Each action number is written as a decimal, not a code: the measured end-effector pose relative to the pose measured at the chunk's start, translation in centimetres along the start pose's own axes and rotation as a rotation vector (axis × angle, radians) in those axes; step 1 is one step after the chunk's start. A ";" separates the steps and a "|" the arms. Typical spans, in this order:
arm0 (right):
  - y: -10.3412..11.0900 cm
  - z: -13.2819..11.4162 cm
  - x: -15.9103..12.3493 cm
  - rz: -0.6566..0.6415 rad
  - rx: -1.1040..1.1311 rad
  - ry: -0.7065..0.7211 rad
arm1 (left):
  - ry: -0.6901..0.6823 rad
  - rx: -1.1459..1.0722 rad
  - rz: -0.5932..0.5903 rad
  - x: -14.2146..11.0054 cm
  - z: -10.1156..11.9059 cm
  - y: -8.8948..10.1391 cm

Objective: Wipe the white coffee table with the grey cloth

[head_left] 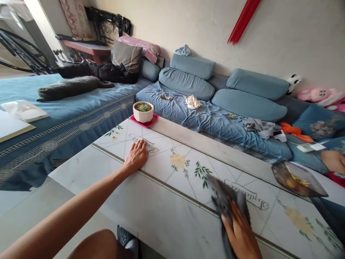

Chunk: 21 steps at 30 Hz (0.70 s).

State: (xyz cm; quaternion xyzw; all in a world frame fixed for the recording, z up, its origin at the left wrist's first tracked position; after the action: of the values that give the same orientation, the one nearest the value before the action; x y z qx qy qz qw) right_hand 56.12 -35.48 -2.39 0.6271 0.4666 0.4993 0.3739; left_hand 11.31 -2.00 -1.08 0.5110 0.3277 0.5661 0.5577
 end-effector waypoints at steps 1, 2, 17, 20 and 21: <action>0.1 -0.2 3.9 -0.027 -0.035 -0.103 | -0.001 -0.003 0.002 0.0 0.1 0.2; -0.2 -1.5 8.2 -0.095 -0.058 -0.177 | -0.002 -0.008 0.003 0.0 0.1 0.4; 2.4 -6.3 -7.6 -0.207 0.081 -0.035 | -0.072 0.024 -0.005 0.5 -0.9 0.9; 6.6 1.6 -6.8 -0.119 -0.055 -0.392 | -0.153 0.131 0.069 0.2 -0.6 1.4; 7.4 2.6 -5.7 -0.085 -0.071 -0.464 | -0.192 0.193 0.096 0.0 0.0 1.7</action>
State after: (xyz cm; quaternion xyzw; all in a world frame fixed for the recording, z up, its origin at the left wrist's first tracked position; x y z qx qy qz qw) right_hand 59.90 -43.05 2.38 0.6914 0.3763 0.3417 0.5134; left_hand 10.77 -2.29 0.51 0.6289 0.3010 0.5066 0.5072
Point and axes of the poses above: each hand's wrist, its own x-axis towards the middle knuckle, its own y-axis out of the back of the hand, z = x × y, the point moved 2 cm from there along x, towards the middle knuckle, and after that the axes turned 9 degrees about y, right-handed, at the moved point
